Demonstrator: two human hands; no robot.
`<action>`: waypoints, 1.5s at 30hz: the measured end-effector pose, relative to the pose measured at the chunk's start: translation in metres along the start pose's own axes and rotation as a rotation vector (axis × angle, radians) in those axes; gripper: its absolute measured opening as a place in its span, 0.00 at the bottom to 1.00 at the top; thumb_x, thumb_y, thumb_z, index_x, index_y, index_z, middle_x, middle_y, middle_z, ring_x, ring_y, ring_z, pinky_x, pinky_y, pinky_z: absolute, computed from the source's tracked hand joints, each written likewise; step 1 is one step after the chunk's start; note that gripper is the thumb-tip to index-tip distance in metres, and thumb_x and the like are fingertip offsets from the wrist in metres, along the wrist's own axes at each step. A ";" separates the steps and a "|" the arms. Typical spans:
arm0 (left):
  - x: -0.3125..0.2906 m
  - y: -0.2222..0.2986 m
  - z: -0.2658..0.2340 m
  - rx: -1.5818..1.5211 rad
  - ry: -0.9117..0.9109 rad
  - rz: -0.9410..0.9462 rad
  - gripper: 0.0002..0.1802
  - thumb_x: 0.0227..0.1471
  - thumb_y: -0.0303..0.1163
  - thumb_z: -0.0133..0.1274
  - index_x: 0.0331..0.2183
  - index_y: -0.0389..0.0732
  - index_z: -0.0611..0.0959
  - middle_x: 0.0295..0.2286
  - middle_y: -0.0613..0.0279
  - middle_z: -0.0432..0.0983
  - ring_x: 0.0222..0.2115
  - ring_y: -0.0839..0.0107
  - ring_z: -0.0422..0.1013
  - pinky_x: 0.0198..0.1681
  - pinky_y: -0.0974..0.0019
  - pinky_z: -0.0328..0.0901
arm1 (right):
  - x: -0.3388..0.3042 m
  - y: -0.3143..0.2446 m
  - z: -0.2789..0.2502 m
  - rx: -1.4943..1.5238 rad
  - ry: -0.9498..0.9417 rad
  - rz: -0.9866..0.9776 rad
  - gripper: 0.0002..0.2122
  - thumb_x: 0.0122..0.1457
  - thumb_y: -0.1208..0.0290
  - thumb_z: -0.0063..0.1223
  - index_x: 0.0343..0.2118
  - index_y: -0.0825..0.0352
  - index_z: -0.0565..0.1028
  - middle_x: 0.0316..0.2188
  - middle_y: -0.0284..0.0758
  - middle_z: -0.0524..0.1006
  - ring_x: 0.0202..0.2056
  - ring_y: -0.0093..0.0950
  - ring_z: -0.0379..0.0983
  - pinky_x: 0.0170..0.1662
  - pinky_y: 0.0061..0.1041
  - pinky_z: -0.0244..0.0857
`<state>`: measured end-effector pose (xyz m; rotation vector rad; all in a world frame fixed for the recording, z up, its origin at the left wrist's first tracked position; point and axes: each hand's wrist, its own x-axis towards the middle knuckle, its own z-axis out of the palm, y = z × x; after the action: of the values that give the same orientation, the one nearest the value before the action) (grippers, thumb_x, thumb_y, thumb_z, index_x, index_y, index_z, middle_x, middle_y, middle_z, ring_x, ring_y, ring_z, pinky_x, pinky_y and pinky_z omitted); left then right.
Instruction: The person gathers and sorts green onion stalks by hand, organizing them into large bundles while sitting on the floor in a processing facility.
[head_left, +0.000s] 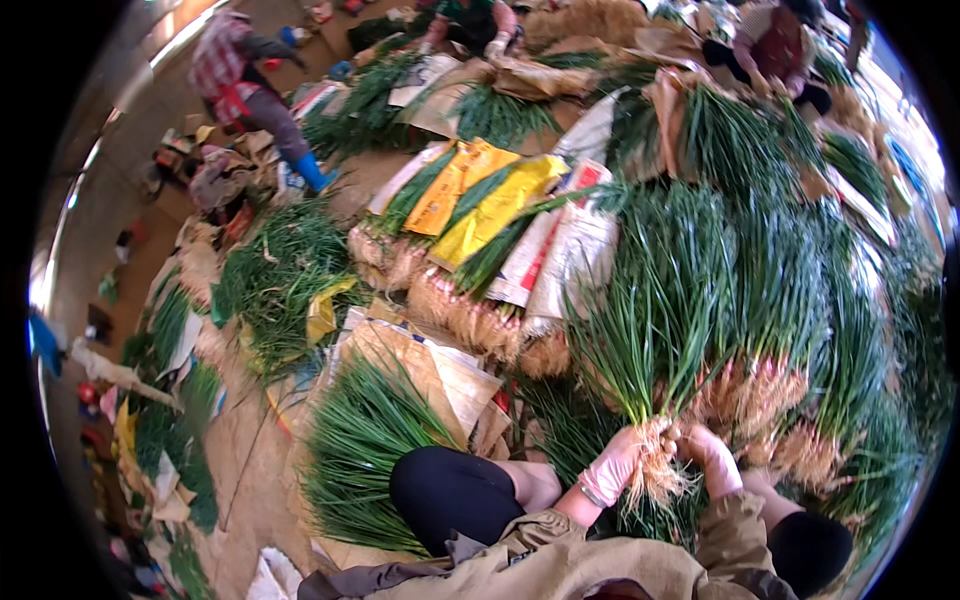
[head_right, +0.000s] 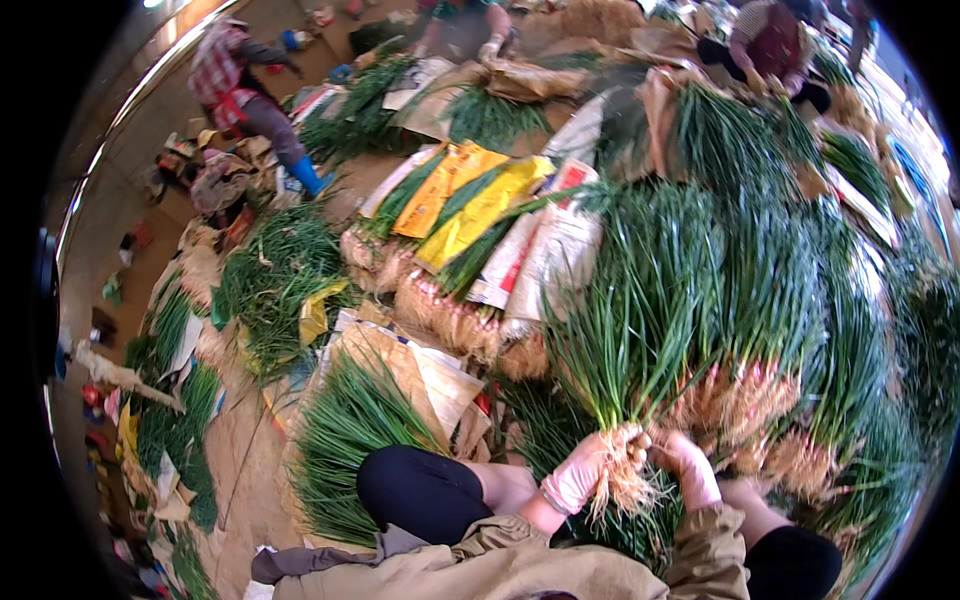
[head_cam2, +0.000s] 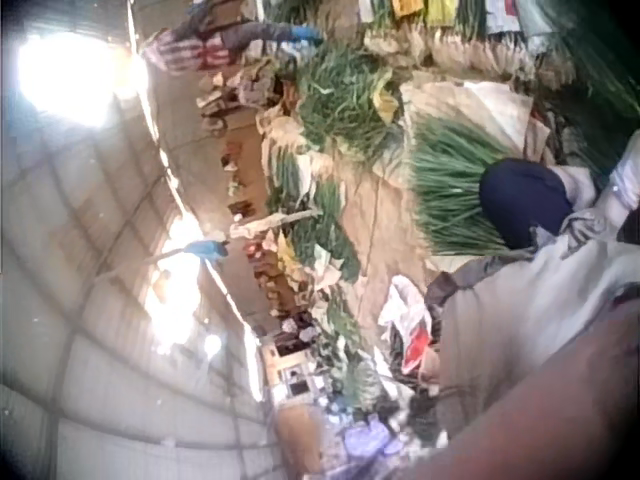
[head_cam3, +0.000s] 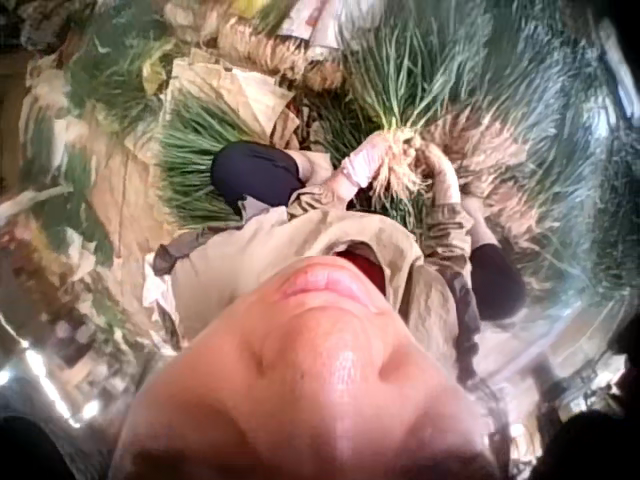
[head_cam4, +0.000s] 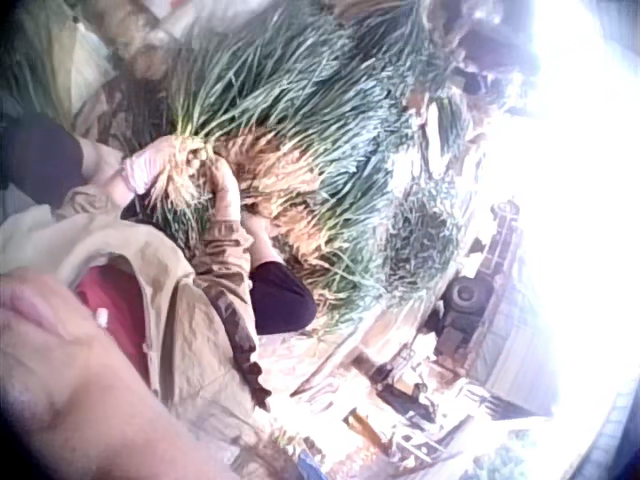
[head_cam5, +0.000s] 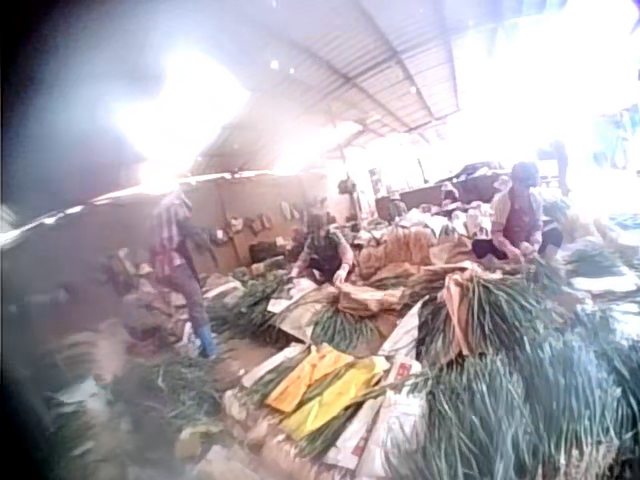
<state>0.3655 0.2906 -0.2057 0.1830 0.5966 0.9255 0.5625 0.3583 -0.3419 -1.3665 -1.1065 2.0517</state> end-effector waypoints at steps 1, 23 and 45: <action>0.001 -0.007 -0.015 -0.004 -0.023 -0.003 0.15 0.55 0.39 0.45 0.38 0.38 0.75 0.25 0.66 0.73 0.23 0.76 0.70 0.26 0.73 0.68 | -0.017 -0.022 0.030 0.547 0.090 0.309 0.17 0.60 0.63 0.41 0.48 0.68 0.65 0.35 0.39 0.73 0.33 0.31 0.71 0.37 0.29 0.66; 0.022 -0.022 0.004 0.333 0.374 0.062 0.06 0.49 0.29 0.50 0.26 0.36 0.76 0.19 0.60 0.73 0.13 0.73 0.66 0.11 0.73 0.57 | -0.101 -0.133 0.080 -0.572 0.583 -0.180 0.19 0.54 0.51 0.46 0.38 0.63 0.75 0.29 0.45 0.76 0.31 0.37 0.73 0.37 0.31 0.65; 0.004 0.025 0.015 -0.053 0.187 0.467 0.11 0.51 0.34 0.50 0.30 0.34 0.76 0.28 0.55 0.73 0.32 0.63 0.71 0.40 0.66 0.68 | -0.153 -0.172 -0.079 -1.260 0.644 0.169 0.17 0.56 0.60 0.43 0.46 0.61 0.70 0.40 0.39 0.75 0.41 0.32 0.72 0.46 0.28 0.63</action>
<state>0.3578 0.3099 -0.1851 0.1933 0.7160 1.4200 0.6855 0.3787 -0.1331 -2.4486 -2.0516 0.6559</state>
